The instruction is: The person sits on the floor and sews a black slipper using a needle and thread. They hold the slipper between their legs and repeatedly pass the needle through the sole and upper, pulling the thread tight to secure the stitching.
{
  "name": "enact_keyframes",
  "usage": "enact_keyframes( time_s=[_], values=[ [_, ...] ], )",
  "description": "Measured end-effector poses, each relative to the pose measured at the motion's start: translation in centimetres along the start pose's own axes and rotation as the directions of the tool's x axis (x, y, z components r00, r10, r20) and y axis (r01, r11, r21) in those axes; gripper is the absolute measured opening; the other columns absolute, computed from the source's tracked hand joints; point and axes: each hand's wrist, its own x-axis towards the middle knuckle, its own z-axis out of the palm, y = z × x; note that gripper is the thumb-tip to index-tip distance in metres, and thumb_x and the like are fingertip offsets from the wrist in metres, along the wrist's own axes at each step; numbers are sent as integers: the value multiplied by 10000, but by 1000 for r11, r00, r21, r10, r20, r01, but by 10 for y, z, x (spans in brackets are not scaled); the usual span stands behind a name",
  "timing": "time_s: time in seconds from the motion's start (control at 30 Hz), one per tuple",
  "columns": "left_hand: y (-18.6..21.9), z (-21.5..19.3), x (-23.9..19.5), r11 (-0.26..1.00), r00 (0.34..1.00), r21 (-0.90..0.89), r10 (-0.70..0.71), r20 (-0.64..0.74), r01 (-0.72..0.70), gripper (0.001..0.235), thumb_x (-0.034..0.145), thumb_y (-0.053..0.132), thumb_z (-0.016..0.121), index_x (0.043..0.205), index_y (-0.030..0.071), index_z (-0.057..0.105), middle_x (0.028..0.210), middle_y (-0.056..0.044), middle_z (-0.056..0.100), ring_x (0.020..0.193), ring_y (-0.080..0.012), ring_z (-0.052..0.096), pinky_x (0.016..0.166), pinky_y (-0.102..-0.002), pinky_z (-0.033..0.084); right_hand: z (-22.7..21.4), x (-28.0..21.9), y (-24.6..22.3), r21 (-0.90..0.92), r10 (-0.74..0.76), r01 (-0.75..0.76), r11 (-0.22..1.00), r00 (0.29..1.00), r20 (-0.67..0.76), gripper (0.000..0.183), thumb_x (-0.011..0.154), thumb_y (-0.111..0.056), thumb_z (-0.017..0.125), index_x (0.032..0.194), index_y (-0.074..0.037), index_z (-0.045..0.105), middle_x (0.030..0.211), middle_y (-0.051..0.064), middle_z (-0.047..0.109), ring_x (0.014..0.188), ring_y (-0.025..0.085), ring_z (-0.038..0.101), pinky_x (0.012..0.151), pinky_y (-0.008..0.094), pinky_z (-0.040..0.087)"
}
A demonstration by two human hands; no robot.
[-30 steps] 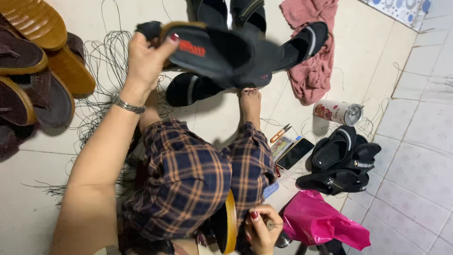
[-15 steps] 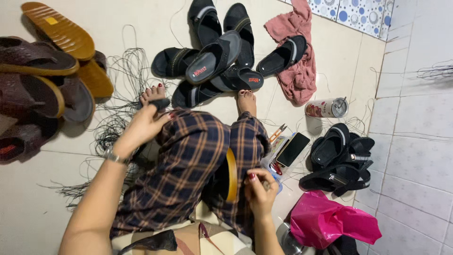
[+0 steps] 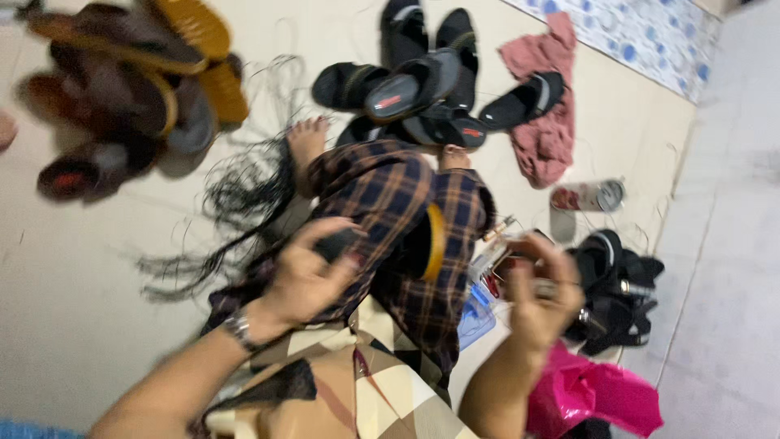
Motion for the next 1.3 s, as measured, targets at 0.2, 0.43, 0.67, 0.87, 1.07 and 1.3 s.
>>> enact_keyframes(
  time_s=[0.2,0.43,0.67,0.87,1.07,1.3],
  values=[
    [9,26,-13,925,904,-52,379,198,-377,218,847,112,777,907,-96,745,1291,-227,630,1207,-429,605,963,-500,504,42,-48,25,123,170,-217,968,935,312,349,978,-126,665,1320,-56,662,1128,152,740,991,166,682,776,276,555],
    [3,13,-7,927,896,13,358,262,-375,348,859,271,785,802,-69,739,1106,-237,686,1103,-407,651,889,-460,523,30,-41,17,199,287,-342,918,922,258,351,960,-152,695,1285,-32,634,1090,178,710,645,102,578,499,221,470],
    [5,47,-12,930,848,-32,349,399,-367,364,938,222,707,635,20,706,754,-182,693,768,-341,700,689,-380,533,40,-29,-13,-35,4,16,999,857,516,719,808,-164,868,1427,-10,538,1277,207,602,1171,402,629,1003,506,484],
    [31,-67,57,796,742,164,-604,291,583,605,890,526,776,558,30,673,529,-209,624,551,-382,638,554,-426,438,-29,-44,-11,-126,30,87,988,699,715,581,848,89,658,1409,-50,600,997,207,685,844,418,681,761,468,545],
    [-46,-136,67,634,981,756,183,60,-164,400,1063,116,912,1273,-177,739,1281,-394,641,1072,-522,606,897,-546,458,-30,-54,-29,-342,-27,454,823,633,774,464,1031,-87,591,1477,-177,497,1103,119,680,748,278,651,546,382,468],
    [36,15,47,863,739,200,252,625,-463,559,855,649,776,584,175,660,1690,-58,-37,1549,-278,-83,1268,-576,-45,-22,-48,-32,-433,-4,553,712,620,785,468,1015,-139,622,1461,-246,529,1094,55,658,769,225,667,515,358,455]
  ],
)
